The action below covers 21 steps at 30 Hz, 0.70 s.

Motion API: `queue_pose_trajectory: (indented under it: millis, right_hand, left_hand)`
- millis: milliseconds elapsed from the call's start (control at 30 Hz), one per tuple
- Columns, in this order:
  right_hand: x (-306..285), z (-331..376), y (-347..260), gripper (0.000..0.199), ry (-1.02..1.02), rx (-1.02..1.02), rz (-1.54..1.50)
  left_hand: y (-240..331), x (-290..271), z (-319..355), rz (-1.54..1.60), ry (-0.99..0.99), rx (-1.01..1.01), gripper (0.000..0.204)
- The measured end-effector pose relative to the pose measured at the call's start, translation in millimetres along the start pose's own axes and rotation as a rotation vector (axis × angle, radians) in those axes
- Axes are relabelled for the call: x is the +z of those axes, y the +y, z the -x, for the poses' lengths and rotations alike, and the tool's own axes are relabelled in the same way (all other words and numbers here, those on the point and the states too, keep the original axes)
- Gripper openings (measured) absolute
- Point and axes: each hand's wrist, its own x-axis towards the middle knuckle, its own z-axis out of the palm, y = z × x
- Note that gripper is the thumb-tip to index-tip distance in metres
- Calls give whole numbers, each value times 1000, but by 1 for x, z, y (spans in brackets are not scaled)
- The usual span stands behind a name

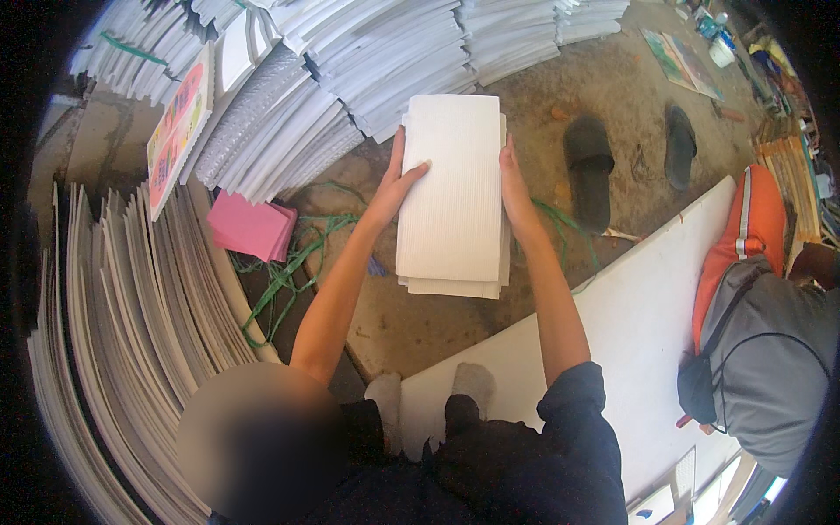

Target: The person sits on the floor and bundles stacks of white paper sheets. They use a green plastic strap to tie the stacks together, cutting the strap with a blue utility knife and securing it with a knot. The person handles the paper stacks and the strap repeatedly to create multiple bundles.

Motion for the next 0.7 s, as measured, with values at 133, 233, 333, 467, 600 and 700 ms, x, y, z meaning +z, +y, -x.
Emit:
queue_pose_trajectory:
  millis: [133,233,333,467,600,700]
  right_hand:
    - [-9,2,-2,82,-43,69,17]
    - [-10,-5,14,80,-36,84,25]
    - [-11,1,17,79,-33,1,-47]
    - [-20,16,85,82,39,58,-113]
    - [-36,23,153,76,-51,184,-334]
    - [0,38,119,76,-161,257,-398]
  left_hand:
    - [6,1,1,21,-17,-22,81]
    - [0,4,2,59,37,6,76]
    - [-12,-4,12,212,74,-44,73]
    - [-83,-14,45,257,178,-201,72]
    - [-109,21,65,523,87,-331,71]
    - [-161,2,86,548,36,-381,74]
